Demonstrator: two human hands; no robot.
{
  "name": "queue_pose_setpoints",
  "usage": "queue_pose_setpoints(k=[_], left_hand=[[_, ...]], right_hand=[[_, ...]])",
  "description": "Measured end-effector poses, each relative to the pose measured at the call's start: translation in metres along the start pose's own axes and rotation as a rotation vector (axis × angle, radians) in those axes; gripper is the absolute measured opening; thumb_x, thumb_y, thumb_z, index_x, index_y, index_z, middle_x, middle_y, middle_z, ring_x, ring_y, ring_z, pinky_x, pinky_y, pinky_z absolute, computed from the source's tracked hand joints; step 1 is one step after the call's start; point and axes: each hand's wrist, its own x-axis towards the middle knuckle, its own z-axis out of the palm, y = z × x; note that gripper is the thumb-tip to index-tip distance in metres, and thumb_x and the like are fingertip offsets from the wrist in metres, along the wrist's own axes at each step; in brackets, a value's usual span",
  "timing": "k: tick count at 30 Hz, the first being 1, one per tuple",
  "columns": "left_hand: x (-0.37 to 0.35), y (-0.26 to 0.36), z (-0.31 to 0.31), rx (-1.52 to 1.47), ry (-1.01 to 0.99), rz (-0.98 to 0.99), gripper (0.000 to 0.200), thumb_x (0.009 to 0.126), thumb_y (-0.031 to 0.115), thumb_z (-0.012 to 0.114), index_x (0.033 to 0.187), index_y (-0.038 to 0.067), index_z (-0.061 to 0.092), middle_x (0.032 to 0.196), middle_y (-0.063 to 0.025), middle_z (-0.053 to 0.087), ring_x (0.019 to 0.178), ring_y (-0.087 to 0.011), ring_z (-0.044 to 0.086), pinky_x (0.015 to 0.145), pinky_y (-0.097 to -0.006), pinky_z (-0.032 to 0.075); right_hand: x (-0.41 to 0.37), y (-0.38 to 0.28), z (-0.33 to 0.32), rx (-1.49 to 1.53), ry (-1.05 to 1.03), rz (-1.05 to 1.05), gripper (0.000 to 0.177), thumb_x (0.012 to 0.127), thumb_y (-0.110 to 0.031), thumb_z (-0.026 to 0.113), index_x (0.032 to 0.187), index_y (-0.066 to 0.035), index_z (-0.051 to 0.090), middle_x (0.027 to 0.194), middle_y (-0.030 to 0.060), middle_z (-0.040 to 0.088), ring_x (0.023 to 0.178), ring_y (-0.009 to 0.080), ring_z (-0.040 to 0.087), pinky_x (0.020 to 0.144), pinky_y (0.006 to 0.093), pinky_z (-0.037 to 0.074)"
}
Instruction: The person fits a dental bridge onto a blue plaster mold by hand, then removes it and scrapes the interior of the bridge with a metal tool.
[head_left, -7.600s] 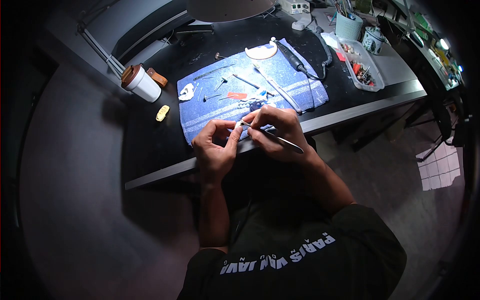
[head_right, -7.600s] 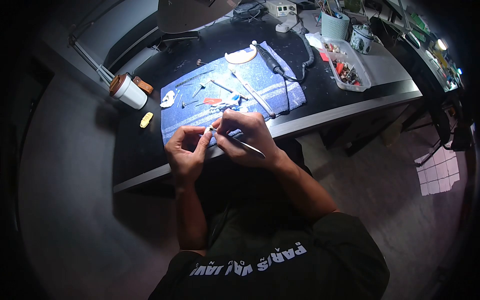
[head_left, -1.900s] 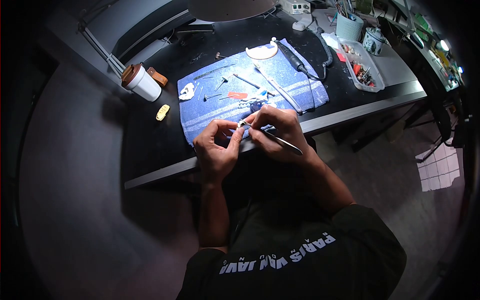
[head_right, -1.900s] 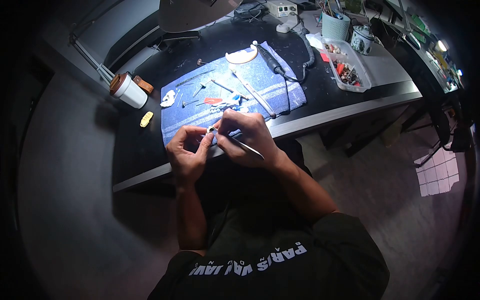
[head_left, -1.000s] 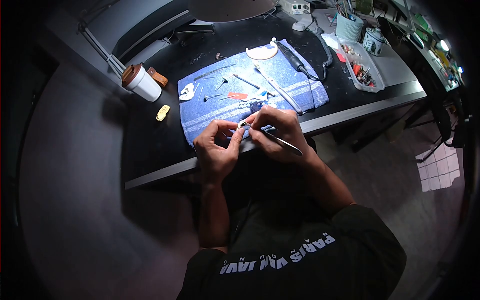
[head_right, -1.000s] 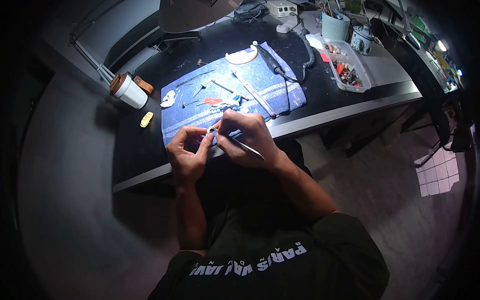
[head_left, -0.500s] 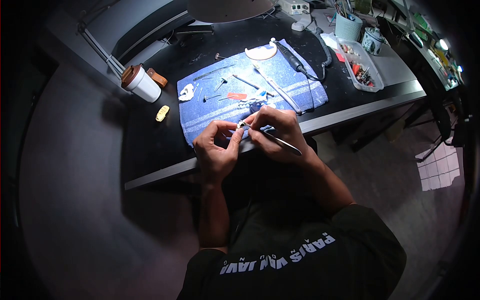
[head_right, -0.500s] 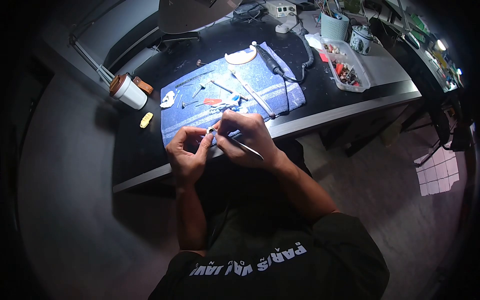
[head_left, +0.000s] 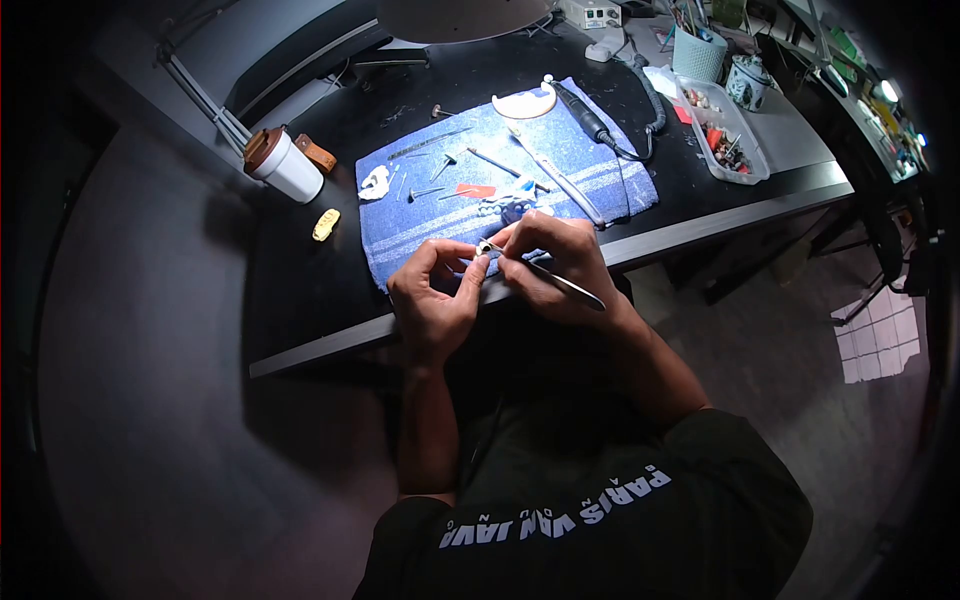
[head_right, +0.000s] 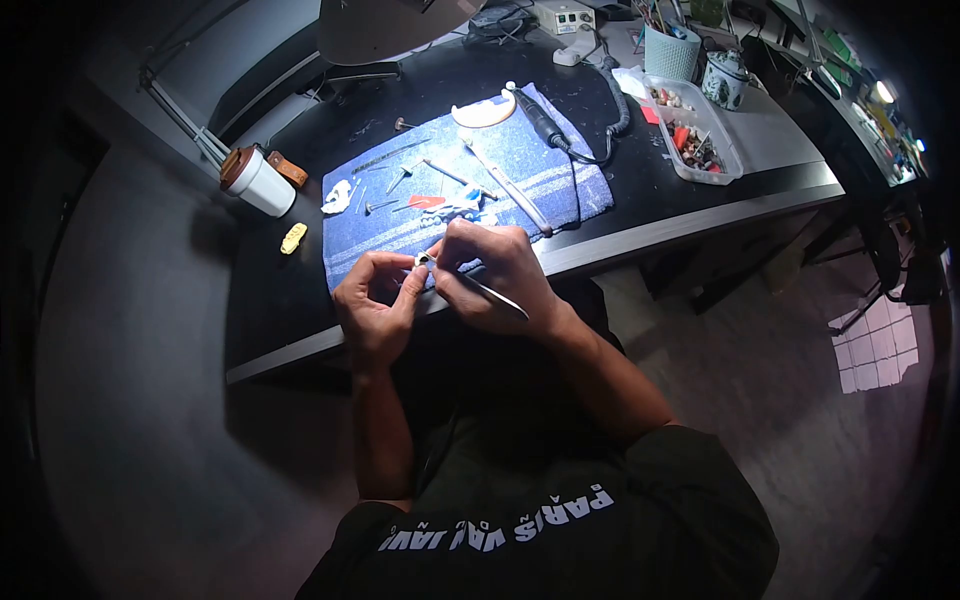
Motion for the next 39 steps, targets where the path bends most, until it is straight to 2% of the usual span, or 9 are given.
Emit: queue_pose_setpoints(k=[39], left_hand=[[0.0004, 0.0005, 0.0001, -0.001, -0.004, 0.008, 0.013, 0.09, 0.004, 0.084, 0.095, 0.0, 0.073, 0.082, -0.0039, 0.074, 0.073, -0.0071, 0.066, 0.068, -0.0246, 0.051]], right_hand=[[0.0001, 0.0009, 0.0, -0.015, 0.003, -0.008, 0.012, 0.084, 0.001, 0.073, 0.086, 0.002, 0.062, 0.082, 0.0148, 0.073, 0.076, 0.0276, 0.078, 0.07, 0.0352, 0.059]])
